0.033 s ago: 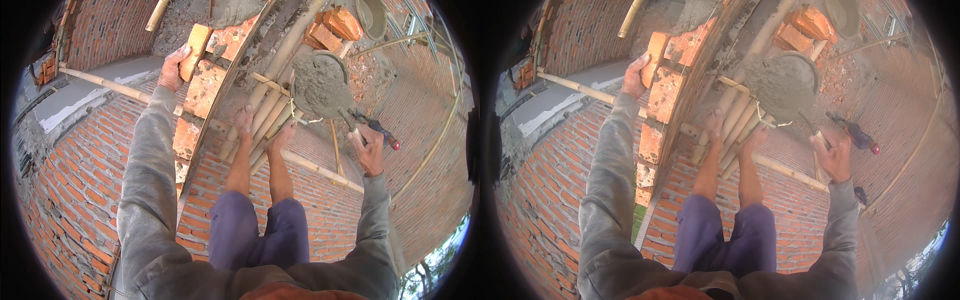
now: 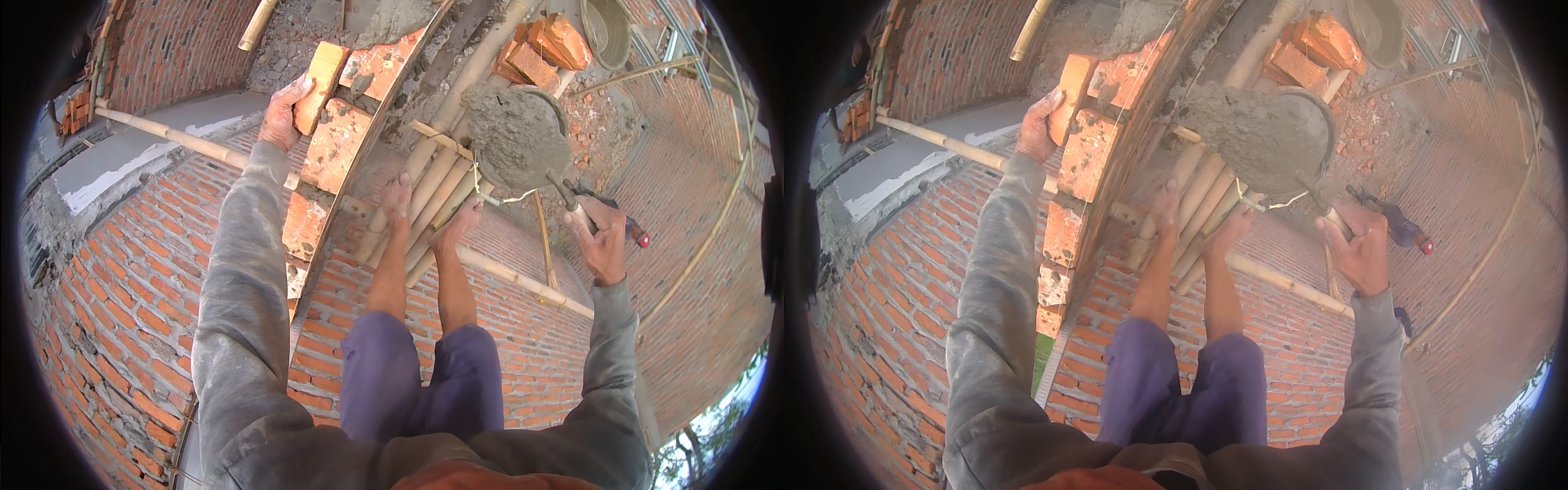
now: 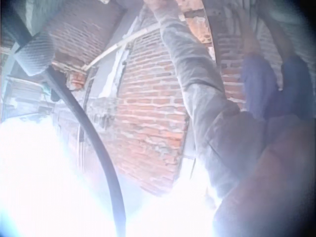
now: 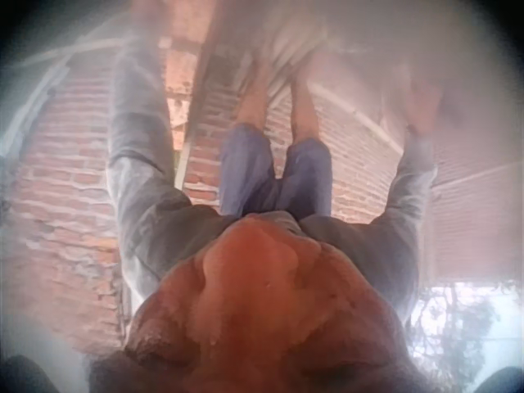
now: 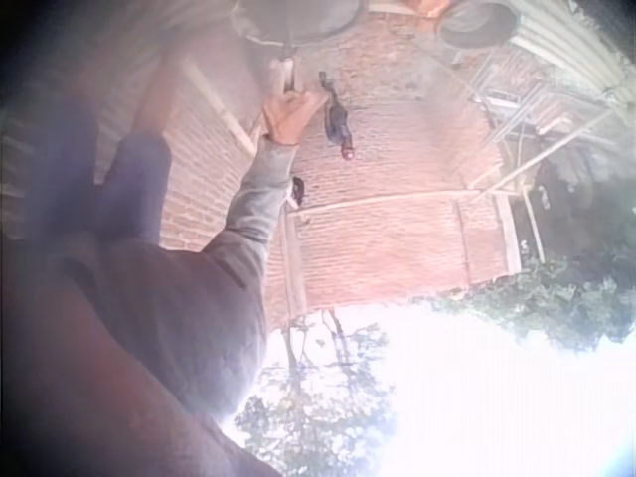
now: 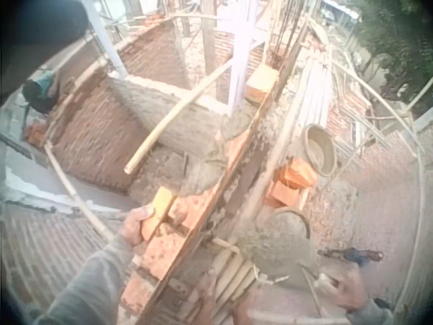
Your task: The person scoops mortar from a bucket using a trowel and applies it to red bricks on a bamboo scaffold. They place bricks onto the mortar, tap them into position, and scrape off excess mortar while building a brick wall.
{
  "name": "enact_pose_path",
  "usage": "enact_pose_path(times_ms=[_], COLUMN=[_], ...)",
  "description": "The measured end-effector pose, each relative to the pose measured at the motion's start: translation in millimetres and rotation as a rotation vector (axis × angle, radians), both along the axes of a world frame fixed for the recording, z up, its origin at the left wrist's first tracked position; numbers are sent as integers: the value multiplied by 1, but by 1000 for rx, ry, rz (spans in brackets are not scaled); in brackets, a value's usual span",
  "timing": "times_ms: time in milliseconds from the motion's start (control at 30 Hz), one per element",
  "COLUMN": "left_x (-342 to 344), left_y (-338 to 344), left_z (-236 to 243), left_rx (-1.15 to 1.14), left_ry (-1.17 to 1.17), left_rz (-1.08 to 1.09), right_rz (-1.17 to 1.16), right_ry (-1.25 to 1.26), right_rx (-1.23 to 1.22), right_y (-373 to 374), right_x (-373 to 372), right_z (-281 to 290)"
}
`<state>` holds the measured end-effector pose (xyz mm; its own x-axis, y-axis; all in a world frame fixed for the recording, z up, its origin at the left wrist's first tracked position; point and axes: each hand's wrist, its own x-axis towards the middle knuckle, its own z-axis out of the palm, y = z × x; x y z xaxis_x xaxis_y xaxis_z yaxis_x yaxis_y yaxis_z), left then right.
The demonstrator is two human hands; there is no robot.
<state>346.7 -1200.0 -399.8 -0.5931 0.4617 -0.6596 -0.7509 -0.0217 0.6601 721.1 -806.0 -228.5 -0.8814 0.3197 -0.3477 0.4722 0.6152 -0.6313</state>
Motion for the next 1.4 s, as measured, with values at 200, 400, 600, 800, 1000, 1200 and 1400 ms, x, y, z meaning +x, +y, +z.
enact_pose_path(times_ms=[200, 400, 600, 800, 1000, 1200, 1400], left_x=[-8, -10, -8, -9, -9, -18, -19], left_y=[-9, -10, -8, -3, 7, 18, 22], left_z=[-4, -15, -15, -5, -5, -7, -2], left_rx=[40, 58, 66, 121, 22, 8, -44], left_ry=[-16, -27, 26, 13, 67, 13, 53], left_rz=[-41, 4, -20, -57, -29, -15, -57], right_rz=[335, 773, 662, 175, -612, -944, -896], right_ry=[411, 439, 500, 352, -38, 16, -350], right_rx=[91, 564, 636, -76, -797, -1222, -1201], right_y=[-15, -21, -59, -91, -163, -266, -317], right_x=[-161, -251, -222, -136, -73, -133, -92], right_z=[27, 2, -12, -1, -35, -77, -42])
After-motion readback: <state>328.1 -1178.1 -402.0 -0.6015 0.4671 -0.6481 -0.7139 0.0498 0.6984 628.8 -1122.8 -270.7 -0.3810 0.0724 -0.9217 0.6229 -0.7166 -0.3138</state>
